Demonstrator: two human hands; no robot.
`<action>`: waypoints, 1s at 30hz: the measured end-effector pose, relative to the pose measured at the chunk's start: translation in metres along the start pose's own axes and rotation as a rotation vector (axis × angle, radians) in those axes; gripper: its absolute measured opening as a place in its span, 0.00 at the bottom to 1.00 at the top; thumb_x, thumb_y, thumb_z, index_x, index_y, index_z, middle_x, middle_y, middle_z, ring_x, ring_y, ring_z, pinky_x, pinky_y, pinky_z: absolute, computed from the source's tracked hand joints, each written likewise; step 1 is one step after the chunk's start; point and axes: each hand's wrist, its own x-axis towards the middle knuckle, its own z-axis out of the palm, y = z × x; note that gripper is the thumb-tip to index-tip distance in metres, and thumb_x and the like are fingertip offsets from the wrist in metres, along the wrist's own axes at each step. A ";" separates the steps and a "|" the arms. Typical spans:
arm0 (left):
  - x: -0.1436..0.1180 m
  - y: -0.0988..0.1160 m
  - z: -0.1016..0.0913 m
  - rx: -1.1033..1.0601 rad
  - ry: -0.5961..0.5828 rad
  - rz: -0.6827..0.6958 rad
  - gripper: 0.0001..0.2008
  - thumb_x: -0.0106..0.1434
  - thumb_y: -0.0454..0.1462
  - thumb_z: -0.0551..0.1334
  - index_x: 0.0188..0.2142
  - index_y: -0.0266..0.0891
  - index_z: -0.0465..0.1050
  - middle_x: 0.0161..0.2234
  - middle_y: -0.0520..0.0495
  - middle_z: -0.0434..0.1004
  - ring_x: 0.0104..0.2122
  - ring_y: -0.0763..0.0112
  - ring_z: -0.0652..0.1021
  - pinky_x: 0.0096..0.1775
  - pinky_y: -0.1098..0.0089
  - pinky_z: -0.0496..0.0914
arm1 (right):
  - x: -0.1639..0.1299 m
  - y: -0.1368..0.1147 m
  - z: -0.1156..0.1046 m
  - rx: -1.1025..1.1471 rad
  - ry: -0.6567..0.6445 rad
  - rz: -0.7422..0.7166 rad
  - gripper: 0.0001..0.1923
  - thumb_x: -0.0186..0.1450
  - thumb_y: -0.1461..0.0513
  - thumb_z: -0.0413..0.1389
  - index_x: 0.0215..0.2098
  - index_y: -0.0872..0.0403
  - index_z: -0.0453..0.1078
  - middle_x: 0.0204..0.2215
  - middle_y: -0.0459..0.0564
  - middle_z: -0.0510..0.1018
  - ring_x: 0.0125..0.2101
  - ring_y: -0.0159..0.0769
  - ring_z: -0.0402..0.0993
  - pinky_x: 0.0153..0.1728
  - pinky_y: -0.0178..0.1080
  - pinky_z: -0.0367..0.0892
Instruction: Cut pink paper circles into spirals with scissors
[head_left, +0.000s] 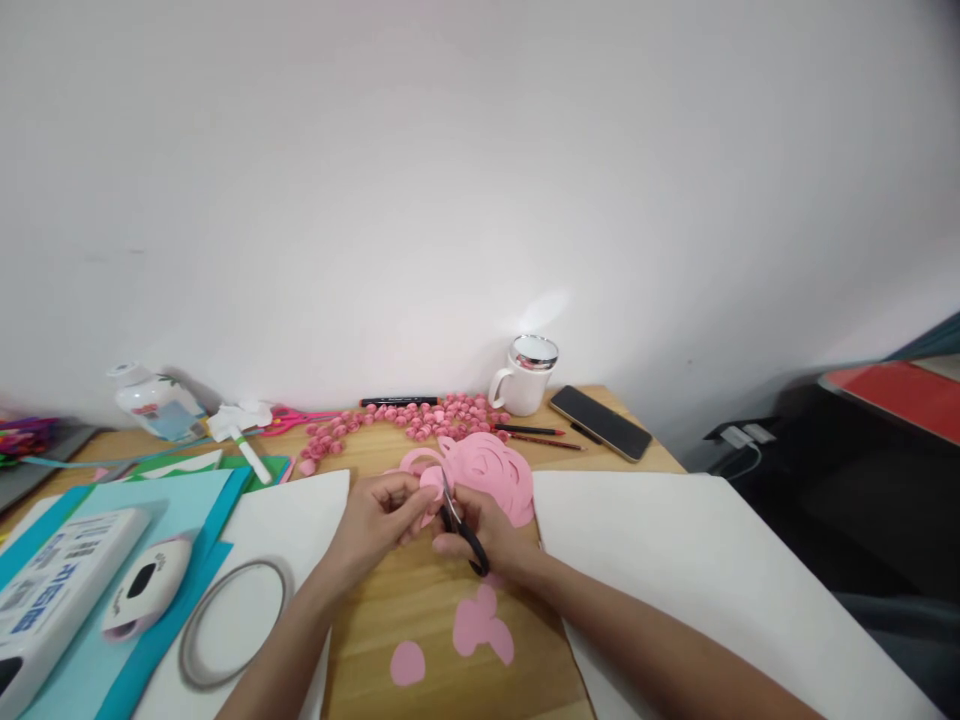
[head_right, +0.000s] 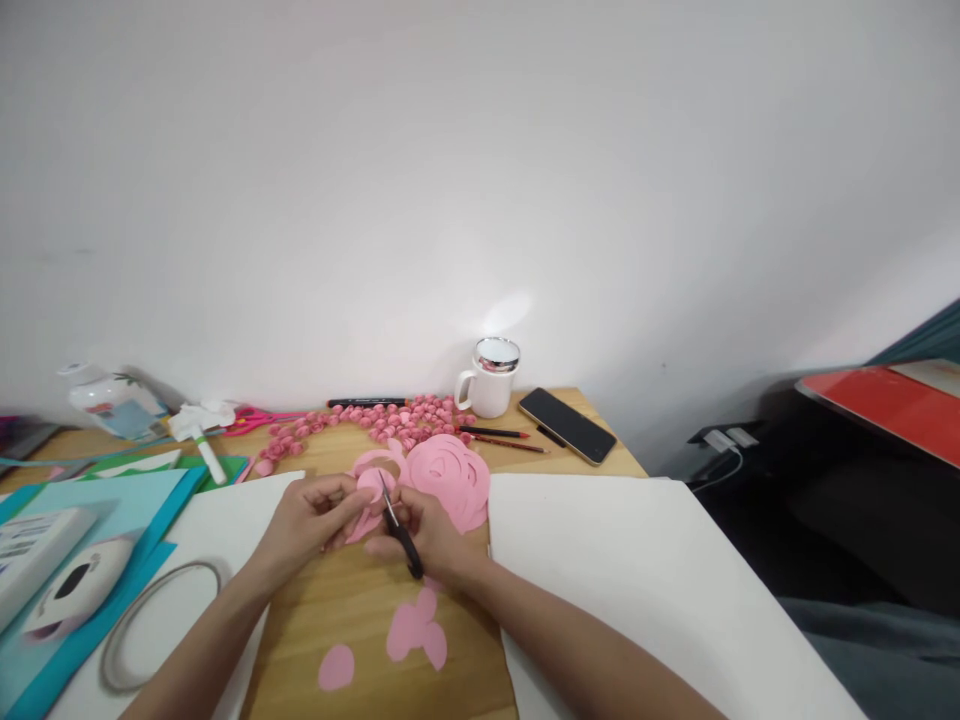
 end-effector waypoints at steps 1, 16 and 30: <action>0.001 0.000 -0.002 0.009 -0.015 0.003 0.19 0.55 0.45 0.60 0.15 0.37 0.64 0.09 0.58 0.60 0.10 0.82 0.60 0.14 0.79 0.53 | 0.000 0.000 0.000 0.000 -0.001 0.012 0.22 0.45 0.55 0.67 0.31 0.55 0.65 0.20 0.40 0.66 0.19 0.25 0.59 0.19 0.29 0.55; 0.002 -0.008 0.002 -0.114 0.094 -0.024 0.15 0.55 0.45 0.60 0.19 0.36 0.65 0.11 0.57 0.62 0.11 0.82 0.61 0.14 0.79 0.56 | -0.005 0.011 -0.004 0.038 0.040 0.117 0.10 0.50 0.64 0.62 0.29 0.55 0.65 0.13 0.37 0.68 0.11 0.24 0.61 0.13 0.27 0.54; 0.000 -0.010 0.000 0.063 0.058 0.044 0.14 0.59 0.43 0.57 0.21 0.37 0.66 0.12 0.59 0.59 0.12 0.81 0.60 0.16 0.79 0.55 | -0.005 0.009 -0.005 0.020 0.011 0.094 0.12 0.51 0.61 0.62 0.29 0.55 0.65 0.13 0.39 0.71 0.12 0.25 0.63 0.14 0.27 0.56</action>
